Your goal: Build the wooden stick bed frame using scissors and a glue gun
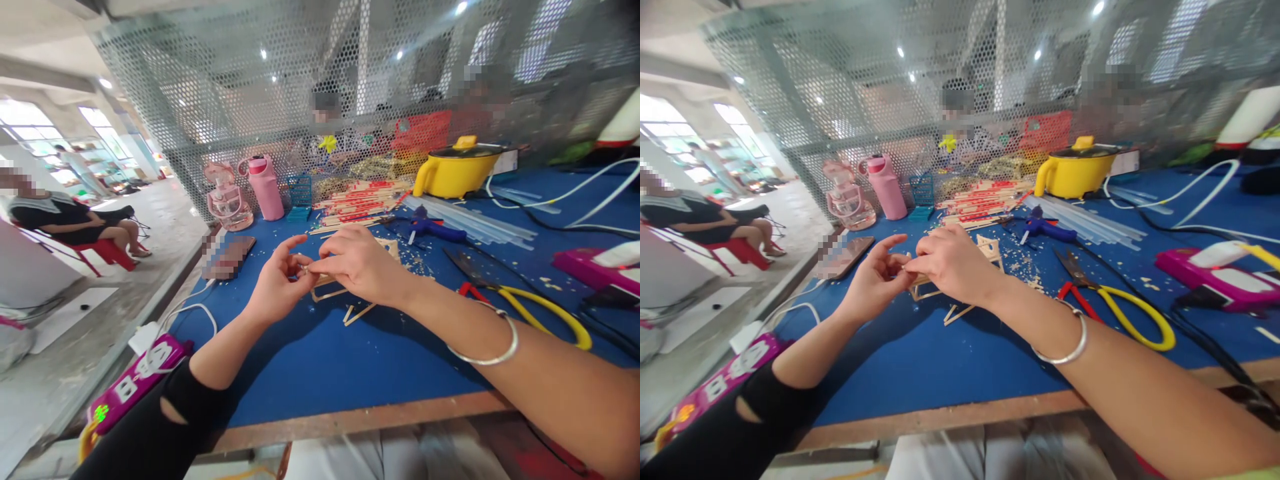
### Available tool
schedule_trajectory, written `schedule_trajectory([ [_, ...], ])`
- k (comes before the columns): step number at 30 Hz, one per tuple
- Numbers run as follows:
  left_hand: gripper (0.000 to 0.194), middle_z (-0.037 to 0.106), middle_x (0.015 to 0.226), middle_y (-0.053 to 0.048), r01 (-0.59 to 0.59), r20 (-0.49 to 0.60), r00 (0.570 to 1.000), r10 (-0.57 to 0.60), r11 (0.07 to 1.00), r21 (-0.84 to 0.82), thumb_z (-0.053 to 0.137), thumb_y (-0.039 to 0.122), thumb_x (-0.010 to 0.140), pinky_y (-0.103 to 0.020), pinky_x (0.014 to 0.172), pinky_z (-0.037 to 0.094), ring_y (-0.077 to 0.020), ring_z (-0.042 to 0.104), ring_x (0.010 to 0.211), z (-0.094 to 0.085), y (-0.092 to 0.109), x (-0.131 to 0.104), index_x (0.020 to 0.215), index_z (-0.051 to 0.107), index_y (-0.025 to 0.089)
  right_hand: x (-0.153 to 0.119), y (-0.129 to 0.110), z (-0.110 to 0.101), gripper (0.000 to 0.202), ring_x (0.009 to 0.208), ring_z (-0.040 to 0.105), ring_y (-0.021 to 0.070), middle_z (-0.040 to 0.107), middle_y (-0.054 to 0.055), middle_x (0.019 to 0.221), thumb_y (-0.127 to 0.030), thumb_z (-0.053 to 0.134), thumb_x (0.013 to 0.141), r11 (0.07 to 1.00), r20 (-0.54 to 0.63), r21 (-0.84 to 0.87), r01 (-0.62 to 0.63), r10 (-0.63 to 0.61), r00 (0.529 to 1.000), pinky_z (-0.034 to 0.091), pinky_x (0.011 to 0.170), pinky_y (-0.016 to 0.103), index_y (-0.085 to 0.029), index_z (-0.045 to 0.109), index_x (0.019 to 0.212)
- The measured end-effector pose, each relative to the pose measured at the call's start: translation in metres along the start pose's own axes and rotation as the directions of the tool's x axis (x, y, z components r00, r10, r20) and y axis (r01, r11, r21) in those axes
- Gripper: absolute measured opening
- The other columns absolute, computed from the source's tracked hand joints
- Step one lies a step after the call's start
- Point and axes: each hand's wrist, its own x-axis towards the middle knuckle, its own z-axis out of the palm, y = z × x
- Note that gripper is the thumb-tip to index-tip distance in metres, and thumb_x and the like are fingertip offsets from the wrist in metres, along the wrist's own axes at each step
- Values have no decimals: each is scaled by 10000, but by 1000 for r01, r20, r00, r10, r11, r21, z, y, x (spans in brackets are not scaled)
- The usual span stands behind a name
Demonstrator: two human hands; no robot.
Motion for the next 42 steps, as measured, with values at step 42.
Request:
schedule_trajectory([
  [42, 326, 530, 629, 39, 186, -150, 971, -188, 982, -25, 613, 482, 732, -202, 471, 427, -61, 464, 466, -19, -10, 9, 766, 531, 169, -34, 44, -21, 450, 834, 644, 151, 693, 34, 975, -297, 537, 837, 659, 73, 94, -746, 743, 666, 499, 766, 280, -206, 465, 1273],
])
